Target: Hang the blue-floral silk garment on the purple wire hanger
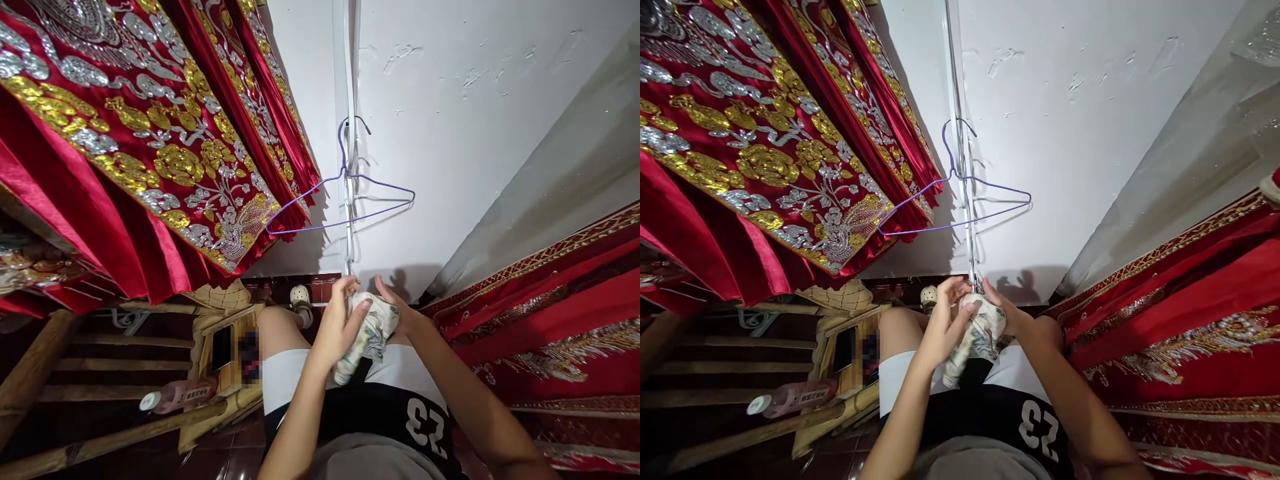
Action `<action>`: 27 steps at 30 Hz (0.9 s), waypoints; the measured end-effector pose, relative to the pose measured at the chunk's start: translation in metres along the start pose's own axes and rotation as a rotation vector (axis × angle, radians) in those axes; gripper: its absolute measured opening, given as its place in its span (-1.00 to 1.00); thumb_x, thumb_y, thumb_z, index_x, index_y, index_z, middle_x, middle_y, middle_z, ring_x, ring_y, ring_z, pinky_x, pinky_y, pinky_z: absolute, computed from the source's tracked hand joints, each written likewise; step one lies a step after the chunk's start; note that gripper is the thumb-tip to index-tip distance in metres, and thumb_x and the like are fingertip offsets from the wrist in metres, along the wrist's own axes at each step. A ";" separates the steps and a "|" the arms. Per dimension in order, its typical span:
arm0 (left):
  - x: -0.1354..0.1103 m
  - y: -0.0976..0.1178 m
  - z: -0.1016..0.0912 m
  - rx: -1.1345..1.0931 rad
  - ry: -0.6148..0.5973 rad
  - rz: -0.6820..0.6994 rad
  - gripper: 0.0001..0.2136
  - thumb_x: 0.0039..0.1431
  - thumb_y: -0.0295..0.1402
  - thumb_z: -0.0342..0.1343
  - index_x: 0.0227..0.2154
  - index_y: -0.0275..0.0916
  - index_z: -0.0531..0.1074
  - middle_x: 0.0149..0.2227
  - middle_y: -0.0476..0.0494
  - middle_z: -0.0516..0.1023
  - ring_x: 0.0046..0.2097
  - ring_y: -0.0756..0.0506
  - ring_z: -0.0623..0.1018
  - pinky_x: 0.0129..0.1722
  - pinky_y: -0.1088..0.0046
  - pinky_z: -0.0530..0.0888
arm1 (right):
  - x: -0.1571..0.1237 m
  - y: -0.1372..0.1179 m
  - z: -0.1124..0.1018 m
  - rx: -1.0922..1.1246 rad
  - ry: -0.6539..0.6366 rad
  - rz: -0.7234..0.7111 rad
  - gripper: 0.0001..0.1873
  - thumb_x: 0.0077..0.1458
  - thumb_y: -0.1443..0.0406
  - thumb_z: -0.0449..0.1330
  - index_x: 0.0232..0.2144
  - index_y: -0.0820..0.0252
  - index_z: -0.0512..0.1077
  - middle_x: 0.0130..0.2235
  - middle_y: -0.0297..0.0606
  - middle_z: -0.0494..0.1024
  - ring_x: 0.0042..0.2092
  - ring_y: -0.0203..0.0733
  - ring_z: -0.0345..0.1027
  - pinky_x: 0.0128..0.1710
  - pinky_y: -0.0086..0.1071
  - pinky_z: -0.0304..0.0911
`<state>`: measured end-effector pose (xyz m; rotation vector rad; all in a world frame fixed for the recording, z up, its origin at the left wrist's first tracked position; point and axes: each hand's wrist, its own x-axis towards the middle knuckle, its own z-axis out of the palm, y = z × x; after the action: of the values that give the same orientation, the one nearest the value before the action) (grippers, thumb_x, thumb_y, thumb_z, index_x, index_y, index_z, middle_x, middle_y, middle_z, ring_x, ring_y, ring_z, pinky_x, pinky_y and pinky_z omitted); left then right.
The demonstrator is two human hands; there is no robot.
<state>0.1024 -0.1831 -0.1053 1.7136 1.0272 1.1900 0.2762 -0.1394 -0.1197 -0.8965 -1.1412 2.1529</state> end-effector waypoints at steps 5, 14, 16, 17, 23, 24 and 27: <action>-0.003 -0.027 -0.031 -0.004 -0.274 -0.091 -0.41 0.47 0.08 -0.33 0.36 -0.16 0.09 0.09 -0.30 0.49 0.14 -0.22 0.49 0.23 0.15 0.35 | -0.008 -0.041 0.004 -0.312 -0.171 0.006 -0.59 -0.28 0.19 0.48 -0.36 0.21 0.47 -0.37 -0.31 0.56 -0.35 -0.24 0.41 -0.34 -0.39 0.30; -0.031 -0.049 -0.095 0.410 -0.203 -0.146 -0.69 0.30 -0.10 0.12 -0.46 -0.18 0.47 -0.52 -0.04 0.46 -0.44 -0.11 0.41 -0.19 0.34 0.45 | 0.027 -0.108 -0.007 -0.597 0.597 -0.793 -0.53 -0.07 0.36 0.26 -0.03 0.14 0.53 -0.34 -0.31 0.55 -0.37 -0.20 0.34 -0.35 -0.35 0.27; -0.027 -0.040 -0.111 0.449 -0.096 -0.086 -0.74 0.26 -0.15 0.17 -0.48 -0.15 0.50 -0.48 -0.06 0.52 -0.37 -0.16 0.48 0.11 0.15 0.42 | 0.047 -0.115 -0.023 -0.585 0.617 -0.819 -0.38 -0.02 0.34 0.27 0.15 0.12 0.46 -0.11 -0.19 0.61 -0.15 -0.09 0.44 -0.10 -0.26 0.34; -0.024 -0.036 -0.117 0.473 -0.070 -0.072 -0.77 0.24 -0.17 0.19 -0.48 -0.13 0.52 -0.45 -0.08 0.55 -0.32 -0.19 0.51 0.24 0.04 0.32 | 0.056 -0.117 -0.031 -0.611 0.621 -0.816 -0.40 0.00 0.33 0.26 0.15 0.13 0.47 -0.02 -0.15 0.60 -0.05 -0.06 0.44 0.00 -0.24 0.31; -0.003 -0.043 -0.132 0.548 0.056 -0.067 -0.96 -0.08 -0.33 0.31 -0.51 -0.07 0.56 -0.43 -0.14 0.62 -0.06 -0.38 0.53 0.43 -0.21 -0.17 | 0.060 -0.116 -0.054 -0.963 0.687 -0.732 -0.83 0.01 0.32 0.12 -0.46 0.20 0.53 -0.50 -0.35 0.47 -0.43 -0.25 0.25 -0.39 -0.38 0.09; 0.001 -0.046 -0.135 0.570 0.080 -0.074 -0.95 -0.06 -0.34 0.28 -0.47 -0.06 0.59 -0.39 -0.17 0.64 -0.03 -0.40 0.53 0.42 -0.25 -0.16 | 0.052 -0.115 -0.054 -0.982 0.718 -0.735 -0.84 -0.01 0.31 0.13 -0.50 0.21 0.50 -0.54 -0.37 0.42 -0.45 -0.27 0.20 -0.43 -0.39 0.03; 0.011 -0.043 -0.143 0.666 0.098 -0.086 -0.78 0.10 -0.33 0.12 -0.24 -0.08 0.63 -0.13 -0.26 0.68 0.11 -0.44 0.51 0.37 -0.29 0.02 | 0.025 -0.115 -0.050 -0.988 0.752 -0.737 -0.84 -0.06 0.27 0.14 -0.57 0.21 0.46 -0.57 -0.36 0.38 -0.45 -0.27 0.18 -0.45 -0.39 -0.01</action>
<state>-0.0392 -0.1349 -0.1066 2.0870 1.6726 0.9350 0.3153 -0.0398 -0.0501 -1.2352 -1.7137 0.4981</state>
